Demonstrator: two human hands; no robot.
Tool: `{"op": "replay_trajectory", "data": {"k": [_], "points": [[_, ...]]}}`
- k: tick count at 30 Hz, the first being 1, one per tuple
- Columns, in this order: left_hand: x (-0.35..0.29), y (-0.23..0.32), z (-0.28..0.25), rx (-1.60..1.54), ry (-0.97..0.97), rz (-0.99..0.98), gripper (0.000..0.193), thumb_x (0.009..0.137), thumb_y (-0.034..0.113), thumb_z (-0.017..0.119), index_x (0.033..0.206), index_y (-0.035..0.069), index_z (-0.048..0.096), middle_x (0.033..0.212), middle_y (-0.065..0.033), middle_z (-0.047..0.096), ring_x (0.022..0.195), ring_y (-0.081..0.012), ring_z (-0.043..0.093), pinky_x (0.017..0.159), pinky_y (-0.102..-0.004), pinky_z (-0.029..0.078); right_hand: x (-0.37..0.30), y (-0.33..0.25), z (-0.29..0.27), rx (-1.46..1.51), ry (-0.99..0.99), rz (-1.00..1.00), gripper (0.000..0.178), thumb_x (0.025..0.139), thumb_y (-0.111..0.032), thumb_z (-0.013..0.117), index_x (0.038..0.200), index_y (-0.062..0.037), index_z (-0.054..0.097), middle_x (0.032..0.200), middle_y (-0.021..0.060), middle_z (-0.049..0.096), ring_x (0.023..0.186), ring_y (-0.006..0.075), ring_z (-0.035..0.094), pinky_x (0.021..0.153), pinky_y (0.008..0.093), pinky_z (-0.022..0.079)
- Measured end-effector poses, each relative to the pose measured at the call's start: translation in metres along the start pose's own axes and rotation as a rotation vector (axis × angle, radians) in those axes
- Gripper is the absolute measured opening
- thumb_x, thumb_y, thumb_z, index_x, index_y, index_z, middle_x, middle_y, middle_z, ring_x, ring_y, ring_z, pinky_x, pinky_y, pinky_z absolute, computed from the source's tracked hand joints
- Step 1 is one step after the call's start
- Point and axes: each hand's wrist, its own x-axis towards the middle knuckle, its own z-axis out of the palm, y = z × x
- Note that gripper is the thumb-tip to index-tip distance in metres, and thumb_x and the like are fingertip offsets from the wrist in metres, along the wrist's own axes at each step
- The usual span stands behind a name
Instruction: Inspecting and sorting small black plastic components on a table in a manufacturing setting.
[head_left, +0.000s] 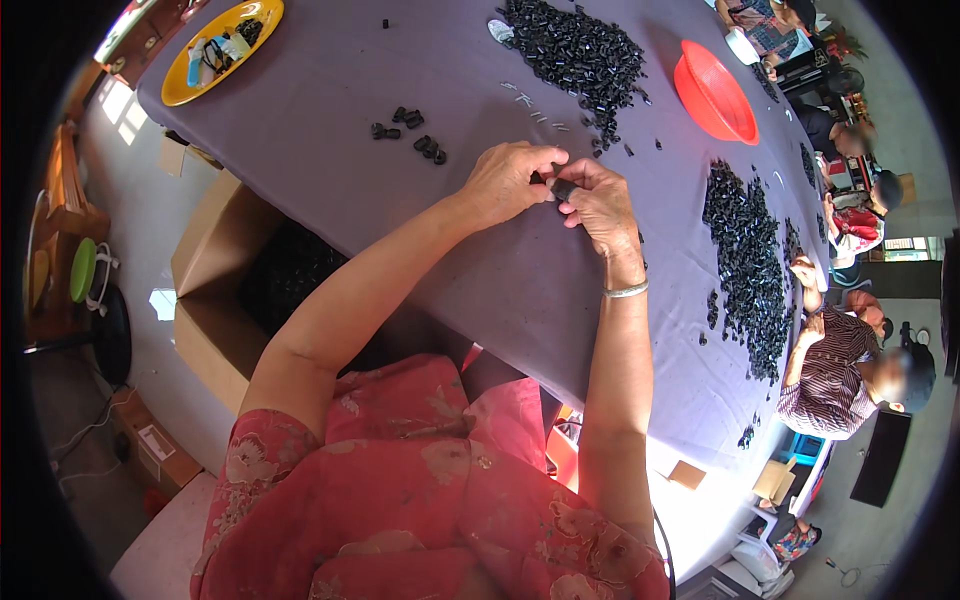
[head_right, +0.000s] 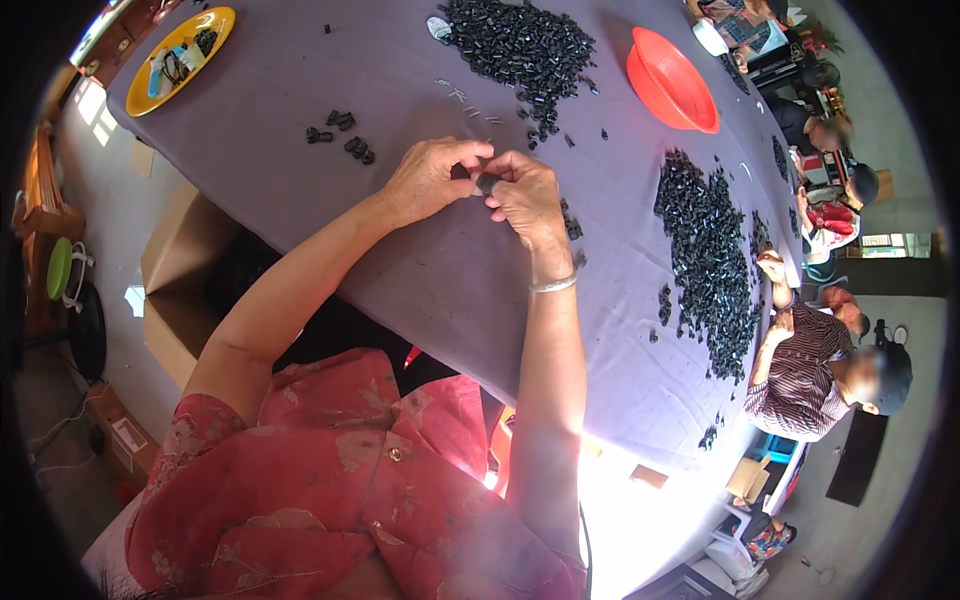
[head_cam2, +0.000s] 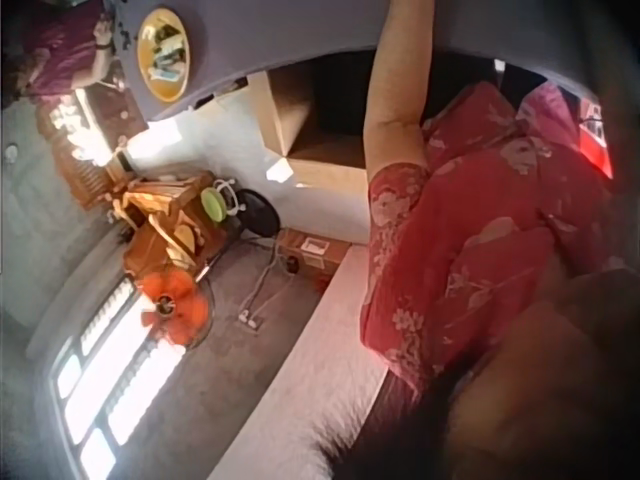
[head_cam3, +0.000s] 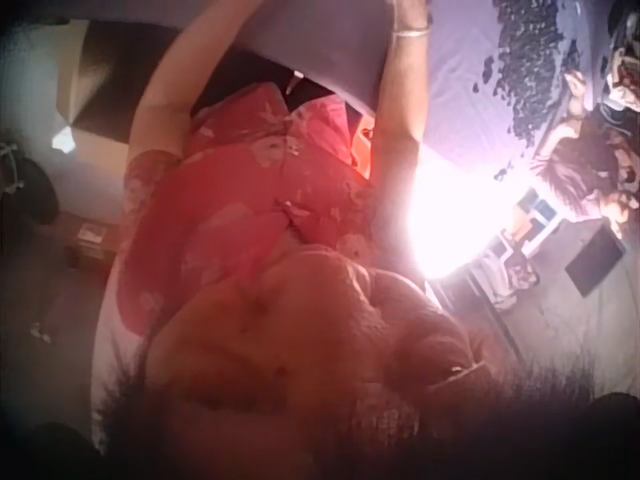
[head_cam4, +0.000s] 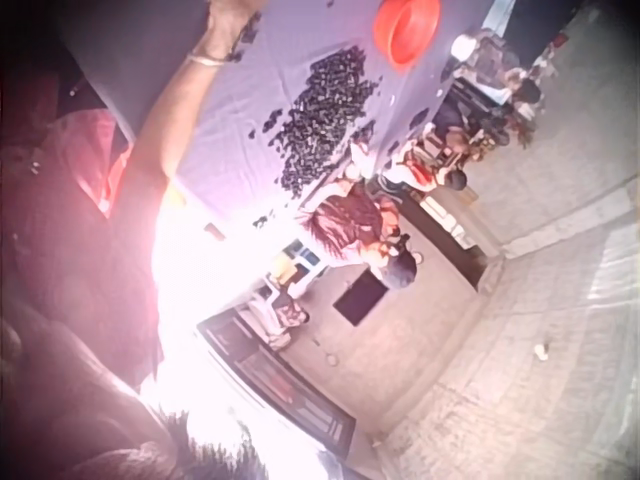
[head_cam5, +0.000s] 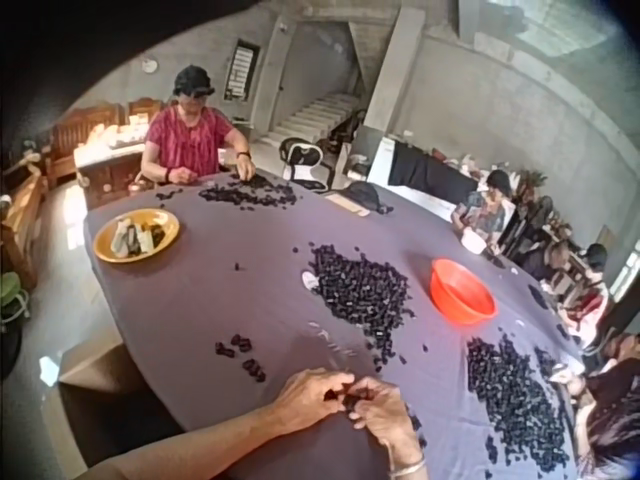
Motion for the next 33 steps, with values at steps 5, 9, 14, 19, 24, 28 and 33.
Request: {"op": "replay_trajectory", "data": {"k": [5,9,14,19,24,28,33], "points": [[0.003,0.001,-0.003,-0.085,0.031,0.045,0.038,0.07,0.001,0.069,0.107,0.005,0.062,0.083,-0.0048,0.067,0.083,-0.0222,0.063,0.073,-0.0346,0.05,0.0,-0.005,-0.001,-0.011,0.012,0.033,0.005,0.079,-0.003,0.066,0.081,-0.0014,0.061,0.069,0.0011,0.058,0.052,0.0038,0.049,0.041,0.0173,0.04],[0.004,0.003,-0.008,-0.161,-0.025,-0.067,0.04,0.07,0.0,0.068,0.109,0.004,0.062,0.084,-0.0048,0.067,0.079,-0.0184,0.063,0.073,-0.0315,0.05,0.002,-0.004,-0.002,-0.007,0.014,0.063,0.007,0.079,-0.004,0.066,0.077,-0.0022,0.06,0.067,0.0005,0.056,0.051,0.0039,0.049,0.04,0.0172,0.039],[0.004,0.003,-0.008,-0.207,-0.08,-0.096,0.045,0.069,-0.001,0.067,0.113,0.005,0.06,0.083,-0.0049,0.066,0.074,-0.0168,0.062,0.071,-0.029,0.05,0.002,-0.001,-0.004,0.002,0.01,0.081,0.009,0.079,-0.007,0.068,0.077,-0.0046,0.06,0.063,-0.0025,0.054,0.047,0.0025,0.047,0.039,0.0163,0.037],[0.004,0.003,-0.009,-0.175,-0.053,-0.036,0.044,0.069,0.0,0.066,0.111,0.006,0.06,0.08,-0.0054,0.066,0.07,-0.0206,0.061,0.065,-0.0327,0.049,0.001,-0.005,-0.001,0.016,0.02,0.122,0.009,0.079,-0.006,0.067,0.075,-0.0046,0.059,0.061,-0.0019,0.054,0.046,0.003,0.046,0.038,0.0166,0.036],[0.007,0.001,-0.009,-0.067,-0.119,-0.024,0.047,0.069,-0.002,0.065,0.115,0.006,0.058,0.08,-0.005,0.064,0.074,-0.0202,0.062,0.069,-0.0312,0.05,0.001,-0.005,0.002,-0.047,0.027,0.103,0.008,0.078,-0.003,0.064,0.074,-0.0057,0.058,0.06,-0.002,0.053,0.046,0.0033,0.047,0.038,0.0172,0.037],[0.006,-0.002,-0.008,-0.06,-0.093,0.032,0.044,0.069,-0.001,0.066,0.112,0.006,0.059,0.08,-0.0057,0.064,0.076,-0.0196,0.062,0.069,-0.0308,0.049,-0.001,-0.002,0.002,-0.041,0.017,0.114,0.007,0.08,-0.005,0.062,0.075,-0.0056,0.058,0.06,-0.0023,0.053,0.046,0.0033,0.046,0.038,0.0177,0.037],[0.008,0.005,-0.012,-0.196,-0.076,-0.116,0.034,0.07,0.002,0.065,0.104,0.005,0.062,0.08,-0.007,0.064,0.079,-0.0225,0.062,0.066,-0.0328,0.05,-0.001,-0.004,0.001,0.051,0.075,0.066,0.007,0.085,-0.007,0.059,0.079,-0.0039,0.06,0.06,-0.001,0.052,0.044,0.0039,0.045,0.037,0.0182,0.037]]}}
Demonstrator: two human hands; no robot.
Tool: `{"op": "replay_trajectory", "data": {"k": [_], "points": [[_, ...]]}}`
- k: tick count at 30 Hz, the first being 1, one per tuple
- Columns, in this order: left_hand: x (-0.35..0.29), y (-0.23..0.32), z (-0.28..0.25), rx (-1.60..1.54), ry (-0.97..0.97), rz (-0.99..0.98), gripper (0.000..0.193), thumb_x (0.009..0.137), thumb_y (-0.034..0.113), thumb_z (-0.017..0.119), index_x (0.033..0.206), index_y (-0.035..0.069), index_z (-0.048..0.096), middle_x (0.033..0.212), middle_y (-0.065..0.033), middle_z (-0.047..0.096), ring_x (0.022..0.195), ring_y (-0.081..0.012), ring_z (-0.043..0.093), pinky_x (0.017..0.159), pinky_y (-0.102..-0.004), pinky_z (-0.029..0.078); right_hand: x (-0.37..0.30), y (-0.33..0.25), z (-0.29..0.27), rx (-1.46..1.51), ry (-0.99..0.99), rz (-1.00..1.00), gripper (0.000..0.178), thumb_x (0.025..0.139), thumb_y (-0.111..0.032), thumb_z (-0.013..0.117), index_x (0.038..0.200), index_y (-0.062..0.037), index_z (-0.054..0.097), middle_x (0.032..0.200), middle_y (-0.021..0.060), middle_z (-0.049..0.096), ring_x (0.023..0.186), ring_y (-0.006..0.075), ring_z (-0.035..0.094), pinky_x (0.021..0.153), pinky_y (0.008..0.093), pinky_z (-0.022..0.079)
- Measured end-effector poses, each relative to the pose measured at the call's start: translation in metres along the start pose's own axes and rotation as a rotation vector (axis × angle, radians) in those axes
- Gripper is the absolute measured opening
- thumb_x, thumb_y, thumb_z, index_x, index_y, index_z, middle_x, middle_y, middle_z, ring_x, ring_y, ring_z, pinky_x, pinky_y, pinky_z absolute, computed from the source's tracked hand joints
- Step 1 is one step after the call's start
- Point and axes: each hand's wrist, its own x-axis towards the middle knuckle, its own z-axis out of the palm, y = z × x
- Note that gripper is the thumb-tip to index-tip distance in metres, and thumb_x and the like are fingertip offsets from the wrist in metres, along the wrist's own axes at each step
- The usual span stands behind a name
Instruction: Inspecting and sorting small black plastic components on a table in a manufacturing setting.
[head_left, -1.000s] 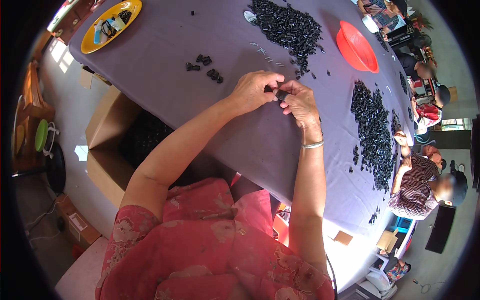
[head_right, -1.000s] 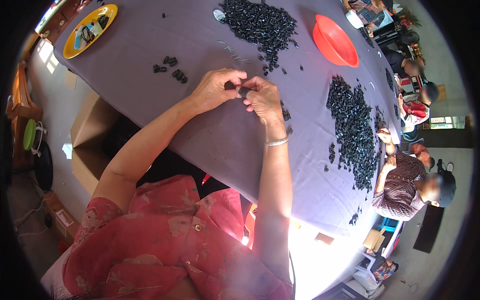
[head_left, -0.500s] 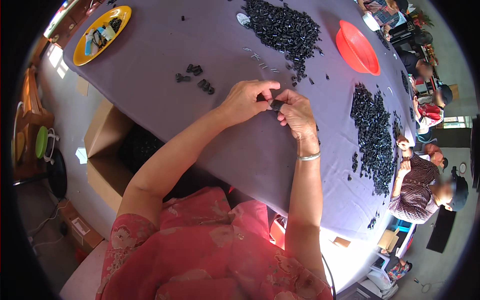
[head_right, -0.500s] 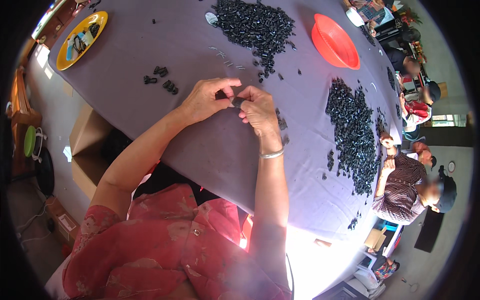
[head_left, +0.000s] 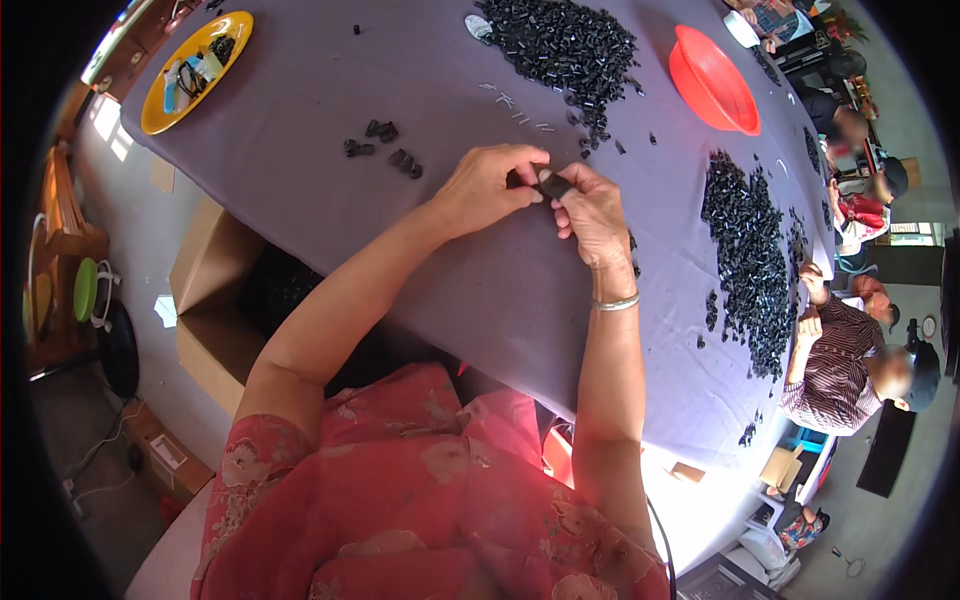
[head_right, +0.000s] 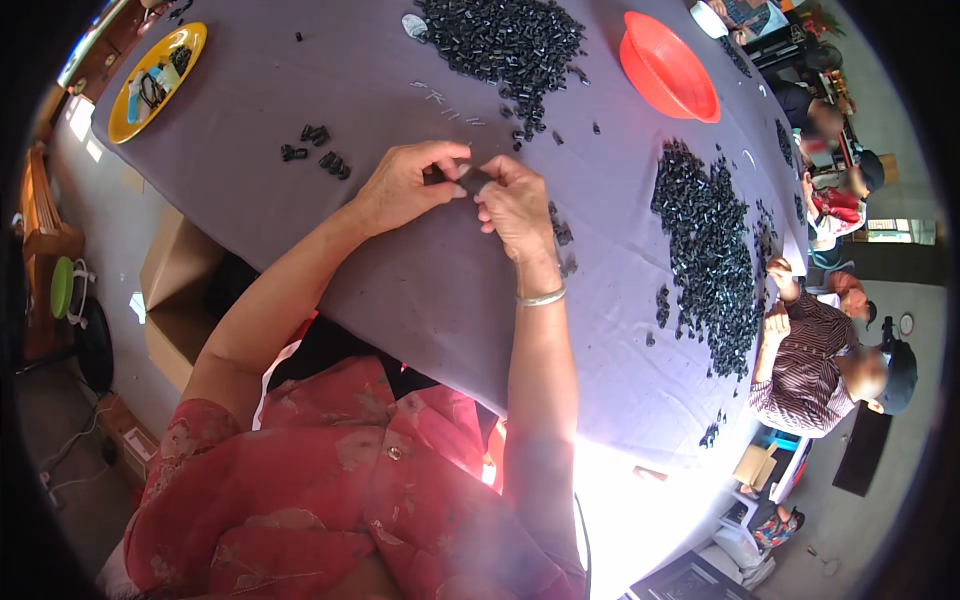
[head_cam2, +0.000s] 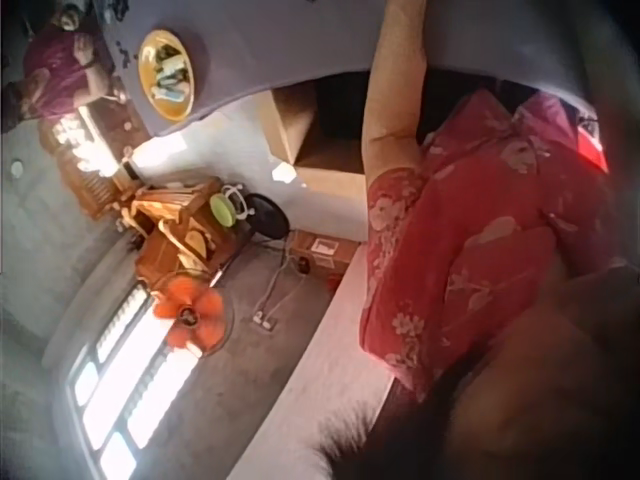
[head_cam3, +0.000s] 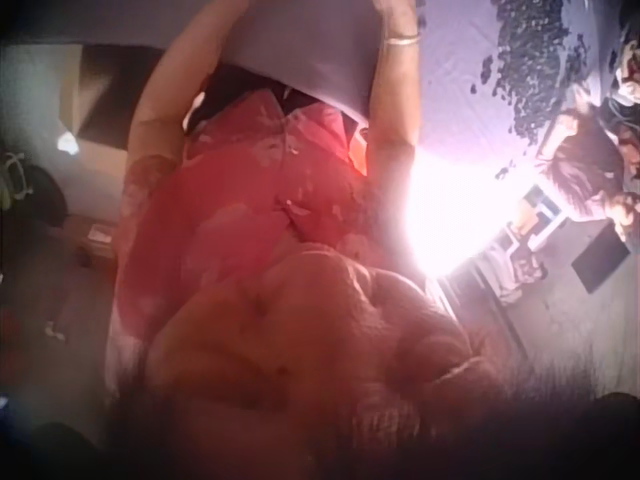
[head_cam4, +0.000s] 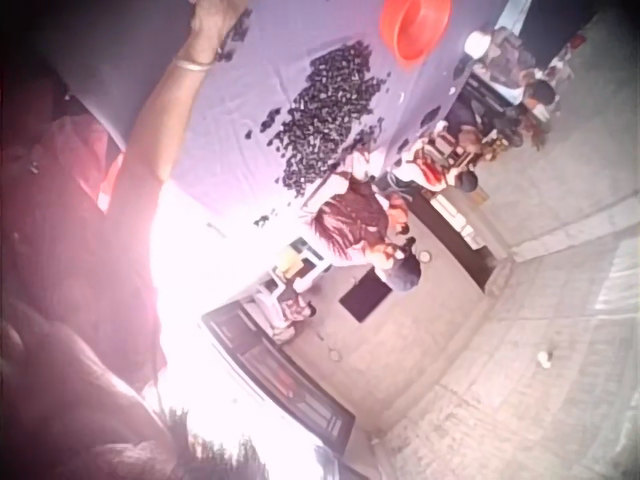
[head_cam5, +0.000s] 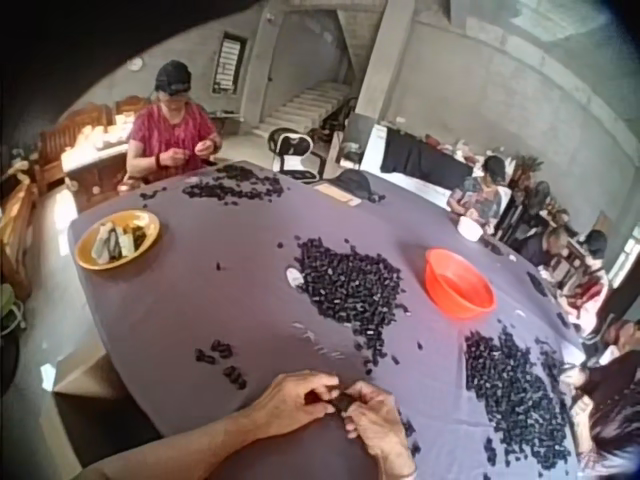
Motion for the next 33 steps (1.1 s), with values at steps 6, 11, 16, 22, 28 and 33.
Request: {"op": "replay_trajectory", "data": {"k": [6,11,16,22,28,33], "points": [[0.001,0.002,0.001,0.038,0.164,0.134,0.016,0.076,0.001,0.067,0.091,0.004,0.064,0.08,-0.0021,0.058,0.075,-0.0112,0.059,0.064,-0.0245,0.046,0.011,0.018,-0.022,0.438,0.066,-0.363,0.002,0.088,-0.005,0.057,0.088,-0.0061,0.058,0.061,-0.0026,0.05,0.042,0.0036,0.038,0.035,0.0191,0.032],[0.001,-0.002,0.002,0.032,0.291,0.092,0.013,0.077,0.0,0.067,0.089,0.003,0.063,0.081,-0.0026,0.057,0.072,-0.0109,0.057,0.064,-0.0242,0.046,0.013,0.019,-0.046,0.556,0.018,-0.373,0.014,0.086,0.002,0.055,0.092,-0.01,0.055,0.076,-0.0037,0.051,0.049,0.002,0.034,0.04,0.0172,0.03],[0.002,-0.004,0.002,0.049,0.349,0.1,0.012,0.078,0.0,0.066,0.089,0.003,0.063,0.082,-0.0032,0.056,0.069,-0.0111,0.056,0.065,-0.0241,0.047,0.019,0.031,-0.05,0.564,0.076,-0.388,0.022,0.083,0.008,0.046,0.094,-0.0091,0.055,0.082,0.0005,0.052,0.055,0.005,0.037,0.047,0.0207,0.035],[-0.007,0.002,-0.027,0.361,0.286,0.063,0.014,0.074,0.002,0.064,0.086,0.008,0.064,0.082,-0.0073,0.056,0.073,-0.0246,0.061,0.065,-0.0357,0.048,0.017,0.029,-0.052,0.636,0.182,-0.403,0.015,0.087,0.002,0.045,0.092,-0.0065,0.055,0.072,0.0005,0.049,0.051,0.0058,0.036,0.045,0.0229,0.037],[-0.03,0.008,-0.056,0.754,0.251,0.006,0.015,0.076,0.004,0.065,0.091,0.007,0.065,0.088,-0.0065,0.057,0.072,-0.0249,0.059,0.067,-0.0359,0.048,0.019,0.034,-0.055,0.615,0.141,-0.383,0.012,0.087,0.001,0.046,0.09,-0.0039,0.057,0.065,-0.0015,0.044,0.051,0.0059,0.036,0.044,0.0227,0.035],[-0.038,0.006,-0.073,0.803,0.451,0.113,0.019,0.079,0.003,0.062,0.097,0.007,0.063,0.093,-0.008,0.057,0.081,-0.0259,0.059,0.071,-0.0361,0.048,0.019,0.035,-0.053,0.55,0.107,-0.382,0.012,0.088,0.0,0.047,0.091,-0.0025,0.059,0.066,-0.0018,0.046,0.052,0.0058,0.038,0.045,0.0223,0.037]]}}
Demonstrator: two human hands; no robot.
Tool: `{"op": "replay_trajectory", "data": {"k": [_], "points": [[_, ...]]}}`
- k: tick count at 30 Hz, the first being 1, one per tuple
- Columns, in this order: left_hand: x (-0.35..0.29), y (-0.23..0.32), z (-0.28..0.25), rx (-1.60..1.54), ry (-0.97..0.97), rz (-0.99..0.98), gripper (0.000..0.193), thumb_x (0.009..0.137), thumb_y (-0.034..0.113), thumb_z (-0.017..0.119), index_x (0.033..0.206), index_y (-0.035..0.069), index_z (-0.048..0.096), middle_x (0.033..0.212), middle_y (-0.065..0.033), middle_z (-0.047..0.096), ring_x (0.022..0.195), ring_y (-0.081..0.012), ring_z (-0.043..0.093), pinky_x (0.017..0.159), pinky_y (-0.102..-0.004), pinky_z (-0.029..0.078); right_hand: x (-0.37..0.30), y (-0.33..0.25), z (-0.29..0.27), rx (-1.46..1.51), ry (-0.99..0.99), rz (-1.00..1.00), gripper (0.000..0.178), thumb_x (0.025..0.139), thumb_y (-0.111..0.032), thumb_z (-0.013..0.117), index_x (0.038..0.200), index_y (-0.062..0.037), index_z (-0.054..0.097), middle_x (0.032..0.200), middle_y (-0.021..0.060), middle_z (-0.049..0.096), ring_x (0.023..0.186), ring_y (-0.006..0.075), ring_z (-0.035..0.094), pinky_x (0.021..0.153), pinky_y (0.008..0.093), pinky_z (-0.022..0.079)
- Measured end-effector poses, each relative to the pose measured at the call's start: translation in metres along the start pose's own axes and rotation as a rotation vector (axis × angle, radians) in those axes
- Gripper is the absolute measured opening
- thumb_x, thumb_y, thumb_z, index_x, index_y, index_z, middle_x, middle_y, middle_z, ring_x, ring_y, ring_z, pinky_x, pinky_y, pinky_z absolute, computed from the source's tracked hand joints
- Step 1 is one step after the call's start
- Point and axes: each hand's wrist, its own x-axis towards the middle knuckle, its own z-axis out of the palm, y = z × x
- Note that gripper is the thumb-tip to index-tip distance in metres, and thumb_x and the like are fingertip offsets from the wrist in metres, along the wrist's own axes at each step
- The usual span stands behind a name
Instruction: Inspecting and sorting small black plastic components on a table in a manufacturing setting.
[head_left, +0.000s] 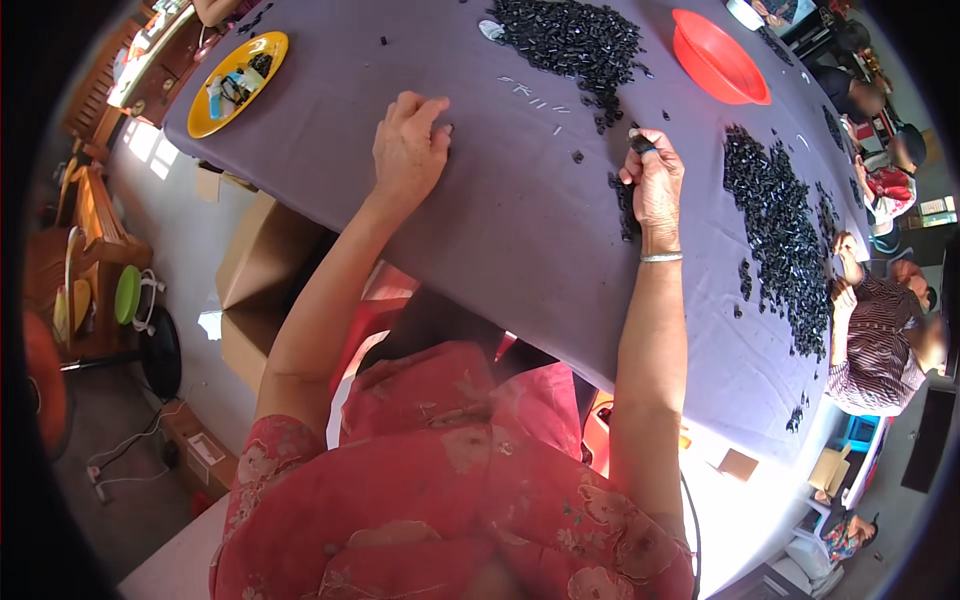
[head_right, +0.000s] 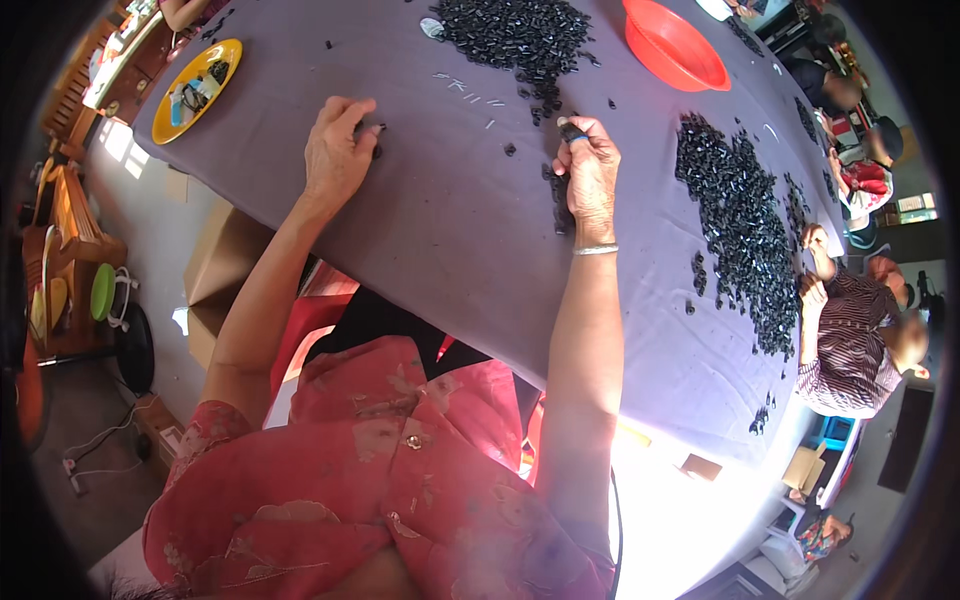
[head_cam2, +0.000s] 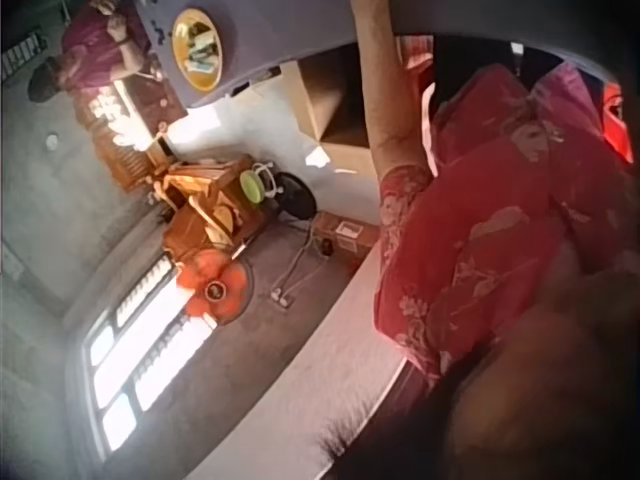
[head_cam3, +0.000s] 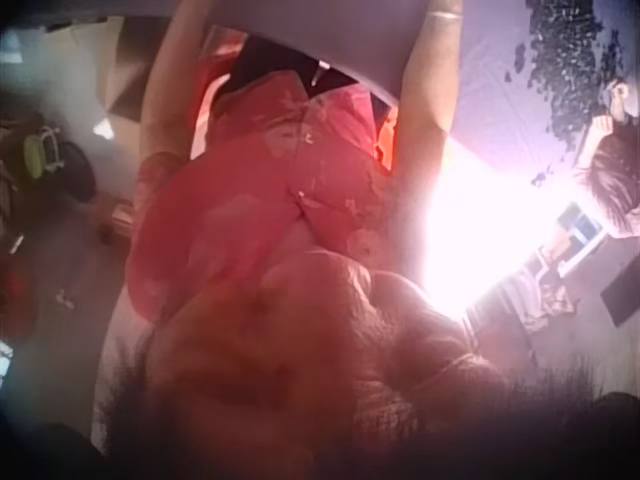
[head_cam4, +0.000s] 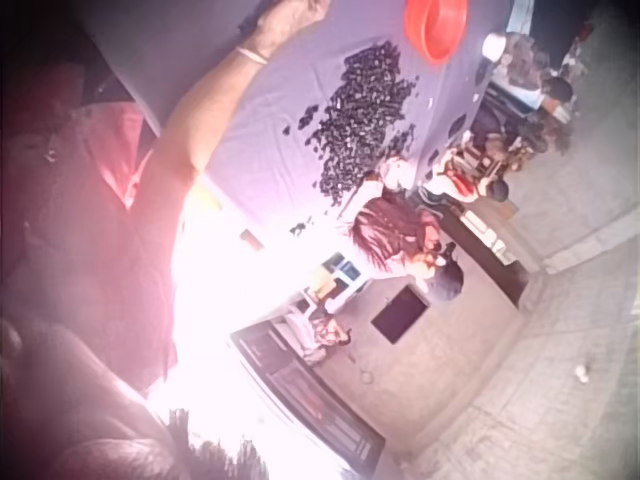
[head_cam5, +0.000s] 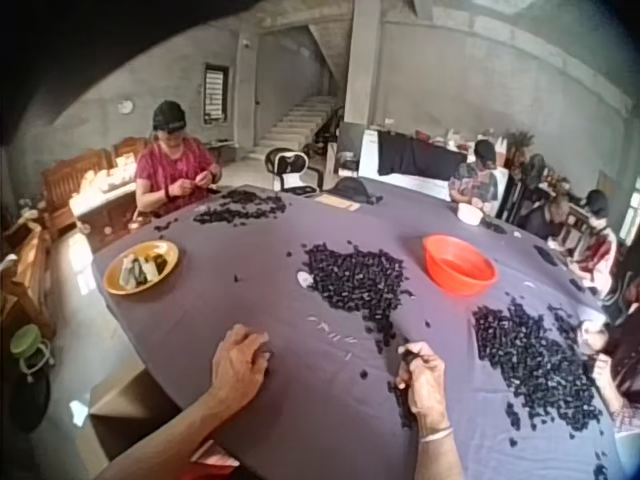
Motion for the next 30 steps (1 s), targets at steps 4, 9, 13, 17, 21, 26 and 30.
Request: {"op": "replay_trajectory", "data": {"k": [4,9,13,17,21,26,30], "points": [[-0.001,-0.009,-0.008,-0.333,0.179,-0.229,0.02,0.082,0.001,0.059,0.101,0.005,0.062,0.095,-0.0078,0.057,0.088,-0.021,0.059,0.074,-0.0306,0.048,0.0,0.001,-0.003,-0.01,-0.022,-0.01,0.013,0.088,0.001,0.046,0.092,-0.0017,0.059,0.067,-0.0015,0.046,0.052,0.0055,0.038,0.046,0.022,0.038],[-0.014,-0.021,-0.019,-0.236,0.241,-0.197,0.02,0.081,-0.002,0.059,0.1,0.004,0.062,0.095,-0.008,0.057,0.087,-0.0231,0.057,0.074,-0.0299,0.047,0.001,0.002,0.002,-0.096,-0.006,0.013,0.01,0.089,-0.004,0.048,0.094,-0.0045,0.057,0.063,-0.0028,0.04,0.052,0.006,0.034,0.047,0.0218,0.034],[-0.021,-0.01,-0.021,-0.097,0.079,0.002,0.027,0.076,0.006,0.067,0.103,0.006,0.061,0.099,-0.0077,0.056,0.097,-0.0263,0.054,0.079,-0.035,0.045,0.0,0.003,0.002,-0.118,-0.001,-0.001,0.009,0.089,-0.003,0.049,0.093,-0.0045,0.057,0.063,-0.0029,0.041,0.053,0.0056,0.035,0.047,0.0214,0.034],[-0.013,0.004,-0.013,-0.023,-0.089,0.191,0.037,0.072,0.012,0.072,0.106,0.008,0.06,0.106,-0.008,0.054,0.105,-0.0283,0.051,0.085,-0.0399,0.042,-0.001,0.003,0.001,-0.157,-0.015,-0.023,0.011,0.089,-0.002,0.048,0.094,-0.0038,0.057,0.066,-0.0022,0.044,0.053,0.0057,0.036,0.047,0.0216,0.036],[-0.001,-0.013,0.004,0.135,-0.168,0.371,0.037,0.074,0.012,0.069,0.109,0.01,0.058,0.113,-0.009,0.053,0.111,-0.0284,0.049,0.09,-0.0413,0.04,-0.003,0.004,0.004,-0.16,-0.007,-0.027,0.012,0.088,-0.001,0.047,0.095,-0.0024,0.057,0.07,-0.0009,0.048,0.053,0.0055,0.037,0.047,0.0217,0.036],[0.015,-0.046,0.006,0.168,-0.194,0.402,0.028,0.078,0.011,0.066,0.105,0.011,0.061,0.114,-0.0095,0.053,0.111,-0.0281,0.051,0.089,-0.0401,0.041,0.0,0.005,0.002,-0.213,-0.032,-0.02,0.012,0.088,0.0,0.048,0.094,-0.0014,0.058,0.071,-0.0018,0.049,0.053,0.0051,0.039,0.047,0.0218,0.037],[0.02,-0.031,0.006,0.069,-0.147,0.249,0.023,0.078,0.011,0.068,0.1,0.01,0.063,0.109,-0.0092,0.054,0.105,-0.0292,0.053,0.085,-0.0396,0.044,0.001,-0.007,0.001,0.049,0.0,-0.002,0.009,0.088,-0.001,0.05,0.086,-0.0008,0.059,0.063,-0.0013,0.048,0.049,0.0048,0.039,0.045,0.0218,0.036]]}}
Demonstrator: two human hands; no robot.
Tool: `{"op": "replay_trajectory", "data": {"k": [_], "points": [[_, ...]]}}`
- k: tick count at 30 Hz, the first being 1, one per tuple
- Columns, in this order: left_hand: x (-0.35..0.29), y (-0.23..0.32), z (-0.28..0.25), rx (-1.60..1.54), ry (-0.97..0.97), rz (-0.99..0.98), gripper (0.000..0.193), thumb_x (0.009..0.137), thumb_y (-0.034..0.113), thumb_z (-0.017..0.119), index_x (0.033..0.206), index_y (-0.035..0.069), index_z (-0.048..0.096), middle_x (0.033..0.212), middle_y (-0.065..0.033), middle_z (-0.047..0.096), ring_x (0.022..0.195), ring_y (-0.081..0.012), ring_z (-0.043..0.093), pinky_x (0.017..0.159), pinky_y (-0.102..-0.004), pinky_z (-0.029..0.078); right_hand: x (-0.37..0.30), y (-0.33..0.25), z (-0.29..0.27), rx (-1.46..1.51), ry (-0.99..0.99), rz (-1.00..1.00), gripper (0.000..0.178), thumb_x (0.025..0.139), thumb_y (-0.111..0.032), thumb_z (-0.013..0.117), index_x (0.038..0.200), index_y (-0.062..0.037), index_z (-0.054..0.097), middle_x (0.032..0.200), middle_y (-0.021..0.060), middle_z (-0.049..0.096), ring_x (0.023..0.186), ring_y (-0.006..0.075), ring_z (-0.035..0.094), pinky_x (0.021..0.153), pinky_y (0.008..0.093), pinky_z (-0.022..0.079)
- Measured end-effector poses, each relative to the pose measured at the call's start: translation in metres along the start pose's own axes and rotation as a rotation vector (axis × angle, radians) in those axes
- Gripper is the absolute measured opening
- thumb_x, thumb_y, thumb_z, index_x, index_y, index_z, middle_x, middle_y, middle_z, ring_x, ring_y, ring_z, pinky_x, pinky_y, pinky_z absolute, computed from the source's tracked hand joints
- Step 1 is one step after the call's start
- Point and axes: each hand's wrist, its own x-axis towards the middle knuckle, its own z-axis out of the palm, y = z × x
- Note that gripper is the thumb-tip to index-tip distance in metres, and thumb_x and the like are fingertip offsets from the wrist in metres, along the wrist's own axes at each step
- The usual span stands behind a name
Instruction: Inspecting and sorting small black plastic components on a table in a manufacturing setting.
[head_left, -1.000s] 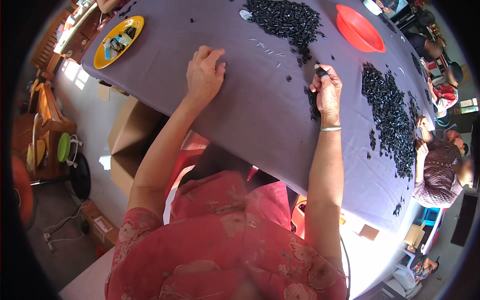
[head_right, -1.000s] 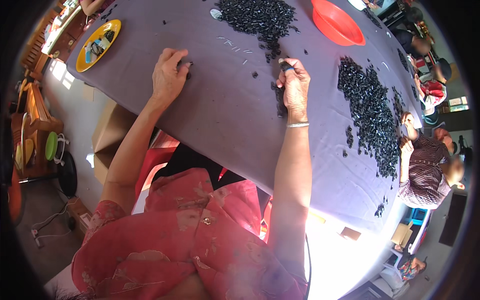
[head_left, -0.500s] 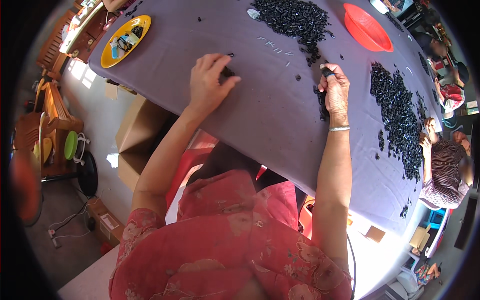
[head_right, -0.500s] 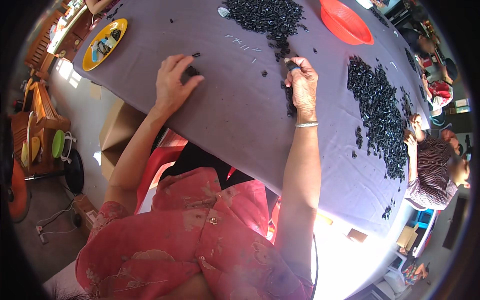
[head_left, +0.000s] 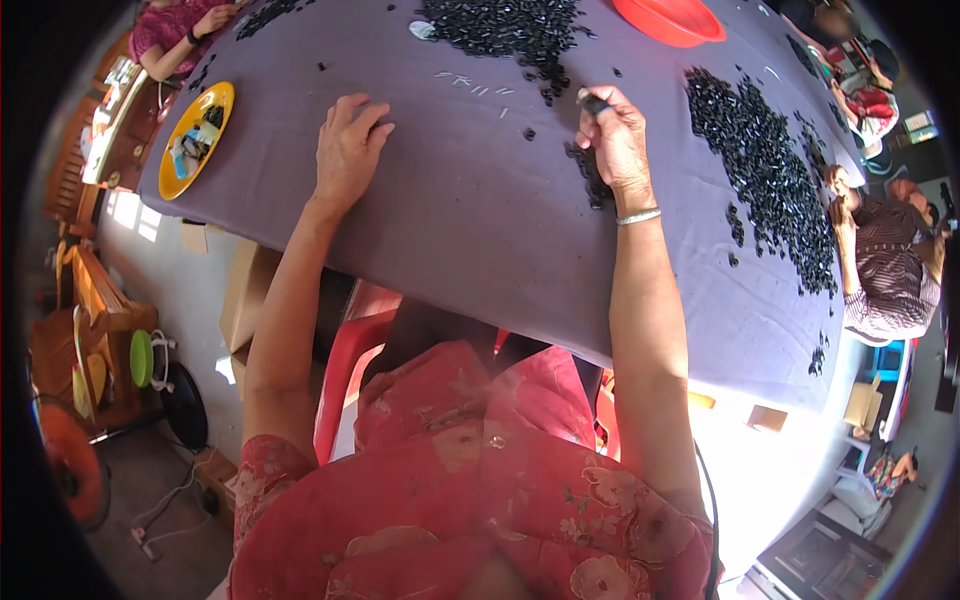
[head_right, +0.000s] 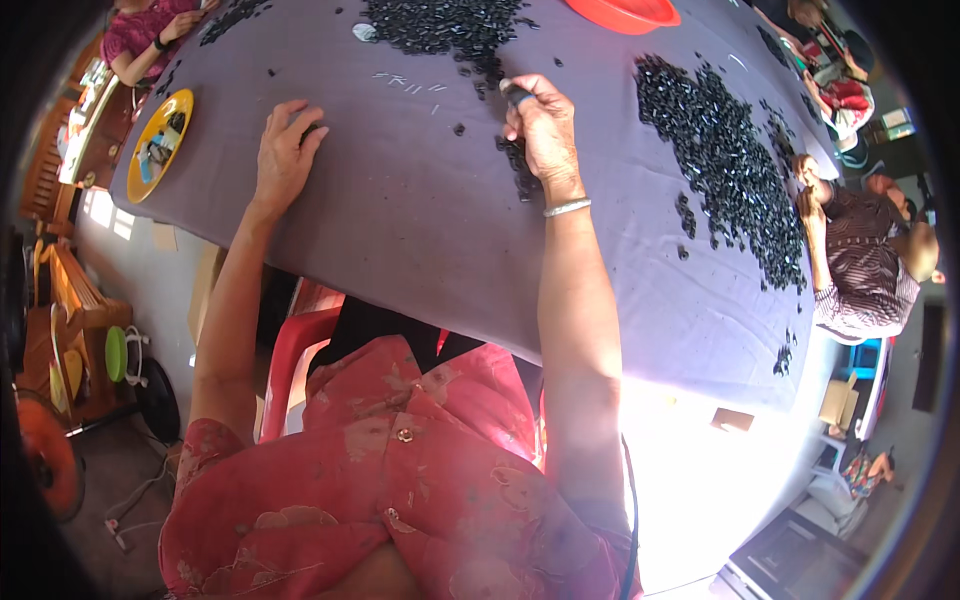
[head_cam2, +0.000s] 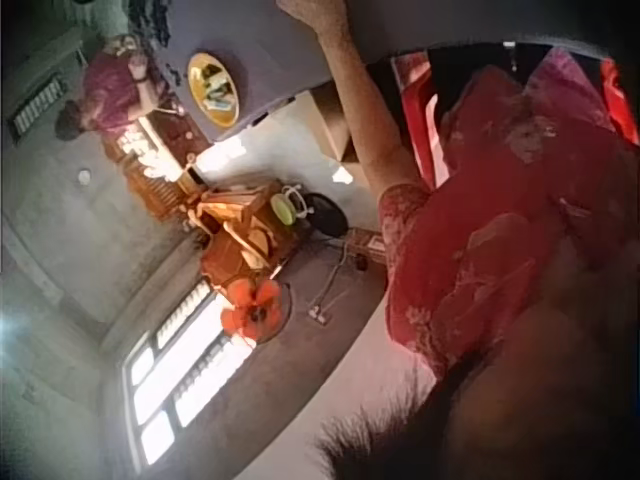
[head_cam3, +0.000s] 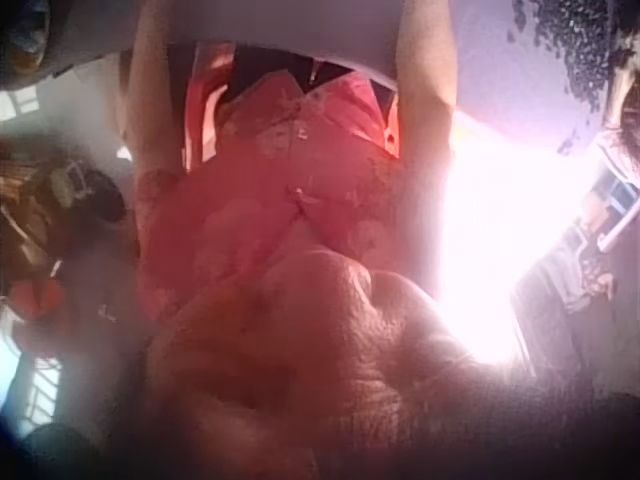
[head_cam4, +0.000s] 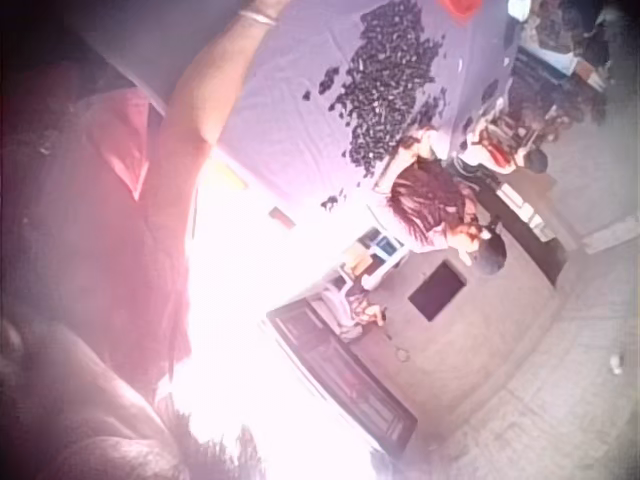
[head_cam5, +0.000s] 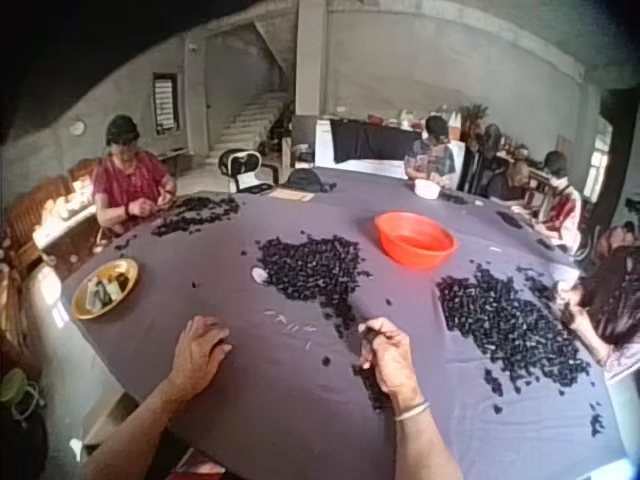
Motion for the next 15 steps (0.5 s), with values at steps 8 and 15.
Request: {"op": "replay_trajectory", "data": {"k": [8,15], "points": [[0.018,0.074,0.022,-0.497,-0.026,-0.008,0.021,0.079,0.001,0.066,0.099,0.004,0.063,0.095,-0.0073,0.058,0.085,-0.0203,0.059,0.069,-0.0274,0.047,0.002,-0.019,-0.027,0.233,-0.063,-0.041,0.015,0.09,-0.017,0.054,0.091,-0.0024,0.058,0.067,-0.0009,0.046,0.054,0.0074,0.039,0.05,0.0236,0.036],[0.015,0.094,0.062,-0.752,-0.022,-0.366,0.018,0.08,0.0,0.065,0.098,0.005,0.064,0.083,-0.0003,0.057,0.07,-0.0074,0.053,0.065,-0.0211,0.044,-0.005,-0.002,-0.003,-0.865,-0.104,-0.189,0.028,0.074,0.006,0.049,0.092,-0.0054,0.067,0.08,0.0032,0.062,0.073,0.0129,0.055,0.066,0.0252,0.046]]}}
